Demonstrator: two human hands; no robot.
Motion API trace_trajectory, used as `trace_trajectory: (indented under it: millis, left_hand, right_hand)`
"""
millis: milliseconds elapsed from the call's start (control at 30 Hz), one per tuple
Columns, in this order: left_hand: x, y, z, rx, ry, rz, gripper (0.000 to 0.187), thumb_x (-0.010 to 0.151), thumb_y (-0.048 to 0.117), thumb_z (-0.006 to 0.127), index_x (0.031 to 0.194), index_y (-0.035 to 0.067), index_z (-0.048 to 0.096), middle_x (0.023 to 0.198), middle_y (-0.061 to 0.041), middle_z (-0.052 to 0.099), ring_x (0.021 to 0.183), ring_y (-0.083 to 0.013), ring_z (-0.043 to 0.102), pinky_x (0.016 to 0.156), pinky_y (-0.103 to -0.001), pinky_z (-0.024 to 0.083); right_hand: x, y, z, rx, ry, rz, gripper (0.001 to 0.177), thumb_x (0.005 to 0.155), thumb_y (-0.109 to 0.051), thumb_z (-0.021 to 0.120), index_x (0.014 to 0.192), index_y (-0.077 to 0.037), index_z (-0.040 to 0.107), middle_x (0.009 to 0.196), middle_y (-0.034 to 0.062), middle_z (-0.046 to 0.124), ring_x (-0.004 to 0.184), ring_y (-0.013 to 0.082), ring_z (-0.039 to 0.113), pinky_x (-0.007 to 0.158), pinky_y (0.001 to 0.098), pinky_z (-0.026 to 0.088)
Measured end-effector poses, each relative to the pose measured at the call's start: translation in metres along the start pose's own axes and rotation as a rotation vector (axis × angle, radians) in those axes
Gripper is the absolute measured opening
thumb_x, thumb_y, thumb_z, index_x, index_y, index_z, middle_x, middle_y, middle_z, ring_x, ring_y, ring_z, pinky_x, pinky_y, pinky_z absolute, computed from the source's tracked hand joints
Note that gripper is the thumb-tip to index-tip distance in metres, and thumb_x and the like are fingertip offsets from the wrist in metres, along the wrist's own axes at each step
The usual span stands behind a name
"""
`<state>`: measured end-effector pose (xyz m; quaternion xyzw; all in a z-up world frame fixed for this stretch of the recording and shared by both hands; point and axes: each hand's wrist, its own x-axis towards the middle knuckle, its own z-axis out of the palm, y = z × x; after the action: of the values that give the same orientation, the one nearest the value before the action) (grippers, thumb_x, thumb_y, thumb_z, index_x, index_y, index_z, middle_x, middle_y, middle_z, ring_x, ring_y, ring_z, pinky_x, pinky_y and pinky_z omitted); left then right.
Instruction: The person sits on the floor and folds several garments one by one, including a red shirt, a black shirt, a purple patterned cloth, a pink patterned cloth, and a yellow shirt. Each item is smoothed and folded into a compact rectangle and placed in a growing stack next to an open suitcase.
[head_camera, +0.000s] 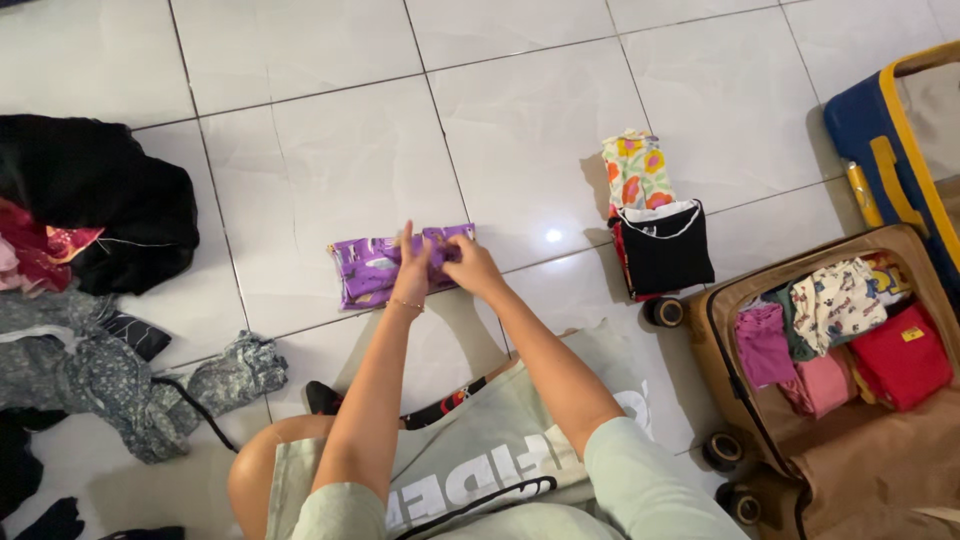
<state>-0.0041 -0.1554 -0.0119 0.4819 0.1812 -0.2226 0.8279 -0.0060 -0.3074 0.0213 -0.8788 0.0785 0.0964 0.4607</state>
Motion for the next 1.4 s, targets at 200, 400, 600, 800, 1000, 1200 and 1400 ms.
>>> trace_trajectory:
  millis: [200,400,600,800,1000,1200,1400]
  left_hand:
    - [0.007,-0.023,-0.013,0.403,-0.11,0.316,0.069,0.083,-0.01,0.068,0.148,0.009,0.058,0.136,-0.009,0.059,0.118,-0.0164,0.056,0.1,-0.029,0.047]
    - [0.009,-0.027,-0.018,0.743,0.029,0.532,0.062,0.079,-0.004,0.071,0.139,0.009,0.059,0.142,-0.015,0.053,0.135,-0.0306,0.05,0.113,-0.037,0.041]
    - [-0.014,-0.028,-0.006,1.524,0.26,0.693,0.049,0.099,0.025,0.059,0.147,0.015,0.054,0.156,-0.009,0.046,0.14,-0.034,0.043,0.115,-0.049,0.034]
    - [-0.015,-0.029,-0.012,1.677,0.313,0.759,0.064,0.103,0.044,0.047,0.158,0.01,0.04,0.164,-0.007,0.033,0.152,-0.0341,0.024,0.122,-0.053,0.017]
    - [-0.005,-0.018,-0.004,1.244,0.127,0.745,0.051,0.104,0.037,0.054,0.146,0.009,0.052,0.153,-0.011,0.049,0.143,-0.0359,0.044,0.117,-0.05,0.035]
    - [-0.009,0.005,0.022,0.174,-0.043,0.254,0.04,0.108,0.034,0.048,0.143,0.015,0.05,0.126,-0.015,0.067,0.115,-0.0231,0.064,0.1,-0.036,0.051]
    - [-0.012,-0.013,0.035,0.456,0.002,0.268,0.059,0.097,0.015,0.06,0.15,0.026,0.04,0.12,-0.012,0.063,0.09,-0.0162,0.055,0.08,-0.03,0.049]
  right_hand:
    - [0.014,0.025,0.001,-0.099,0.313,-0.238,0.018,0.099,-0.006,0.057,0.111,-0.007,0.07,0.117,0.0091,0.073,0.11,0.0312,0.07,0.094,0.0392,0.055]
    - [0.013,0.034,0.027,-0.472,0.193,-0.474,0.049,0.103,-0.022,0.051,0.151,-0.011,0.048,0.16,0.0108,0.042,0.148,0.0341,0.036,0.117,0.0558,0.029]
    - [0.014,0.054,0.038,-0.54,0.204,-0.402,0.055,0.105,-0.03,0.05,0.155,-0.008,0.04,0.163,0.0143,0.035,0.152,0.037,0.028,0.12,0.0568,0.025]
    - [0.024,0.076,0.05,-0.25,0.439,-0.29,0.061,0.082,-0.036,0.081,0.119,0.002,0.051,0.143,0.0321,0.042,0.135,0.0483,0.041,0.108,0.0546,0.036]
    - [0.052,0.079,-0.013,-0.023,0.225,-0.032,0.041,0.082,-0.023,0.077,0.112,-0.001,0.059,0.117,0.0239,0.061,0.104,0.0396,0.064,0.089,0.0465,0.054]
    - [0.02,0.017,-0.071,-0.435,0.241,-0.104,0.025,0.088,-0.019,0.068,0.107,-0.005,0.061,0.107,0.0179,0.066,0.09,0.0384,0.067,0.074,0.0487,0.053]
    - [0.004,-0.013,-0.059,-0.105,-0.046,-0.026,0.024,0.093,-0.026,0.07,0.105,-0.006,0.067,0.1,0.0168,0.074,0.089,0.0333,0.071,0.082,0.0429,0.056]
